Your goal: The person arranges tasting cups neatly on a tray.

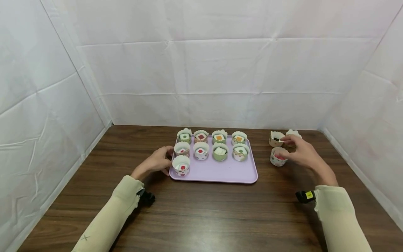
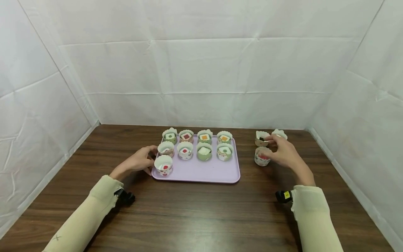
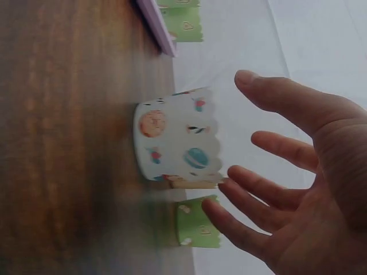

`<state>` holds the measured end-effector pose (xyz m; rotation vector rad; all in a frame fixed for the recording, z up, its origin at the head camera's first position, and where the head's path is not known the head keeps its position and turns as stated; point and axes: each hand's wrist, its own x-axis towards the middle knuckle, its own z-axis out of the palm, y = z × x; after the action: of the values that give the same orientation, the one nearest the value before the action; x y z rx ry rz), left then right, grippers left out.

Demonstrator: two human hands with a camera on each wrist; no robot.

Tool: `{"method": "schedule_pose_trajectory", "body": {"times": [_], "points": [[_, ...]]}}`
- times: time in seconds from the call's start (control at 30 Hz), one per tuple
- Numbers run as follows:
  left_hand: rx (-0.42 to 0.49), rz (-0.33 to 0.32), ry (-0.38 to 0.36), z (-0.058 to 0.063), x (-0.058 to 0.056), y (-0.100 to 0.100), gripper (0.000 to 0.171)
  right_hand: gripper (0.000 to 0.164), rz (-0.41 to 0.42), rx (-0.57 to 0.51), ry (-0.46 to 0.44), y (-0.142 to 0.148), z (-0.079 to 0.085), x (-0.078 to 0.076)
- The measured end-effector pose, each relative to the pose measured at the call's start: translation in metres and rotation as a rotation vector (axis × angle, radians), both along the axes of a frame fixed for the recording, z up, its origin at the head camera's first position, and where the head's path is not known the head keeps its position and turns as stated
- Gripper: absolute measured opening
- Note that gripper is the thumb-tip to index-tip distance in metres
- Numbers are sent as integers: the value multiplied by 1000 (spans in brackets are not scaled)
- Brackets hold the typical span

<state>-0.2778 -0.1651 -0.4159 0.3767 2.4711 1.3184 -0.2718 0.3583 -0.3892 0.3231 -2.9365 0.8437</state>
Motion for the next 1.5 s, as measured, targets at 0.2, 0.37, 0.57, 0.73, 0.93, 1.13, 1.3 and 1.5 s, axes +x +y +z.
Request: {"method": "schedule_pose_trajectory", "body": {"times": [0.2, 0.37, 0.57, 0.73, 0.93, 1.13, 1.3, 1.5], "points": [[7, -6, 12, 2, 2, -1, 57, 82, 12, -5, -55, -2, -7, -3], [14, -10, 14, 2, 2, 1, 59, 78, 39, 30, -22, -4, -9, -4], [12, -15, 17, 1, 2, 2, 59, 72, 68, 35, -1, -4, -13, -4], [11, -12, 16, 0, 1, 2, 57, 71, 56, 48, -26, -5, -15, -4], [5, -6, 10, -1, 0, 1, 55, 71, 40, 66, -49, -6, -16, -4], [21, -16, 21, 0, 1, 1, 55, 71, 46, 90, -44, -4, -18, -5], [23, -13, 22, 0, 2, 2, 56, 73, 50, 96, -40, -1, -20, -7], [6, 5, 15, -1, 1, 2, 56, 79, 42, 87, -61, 3, -22, -7]]}}
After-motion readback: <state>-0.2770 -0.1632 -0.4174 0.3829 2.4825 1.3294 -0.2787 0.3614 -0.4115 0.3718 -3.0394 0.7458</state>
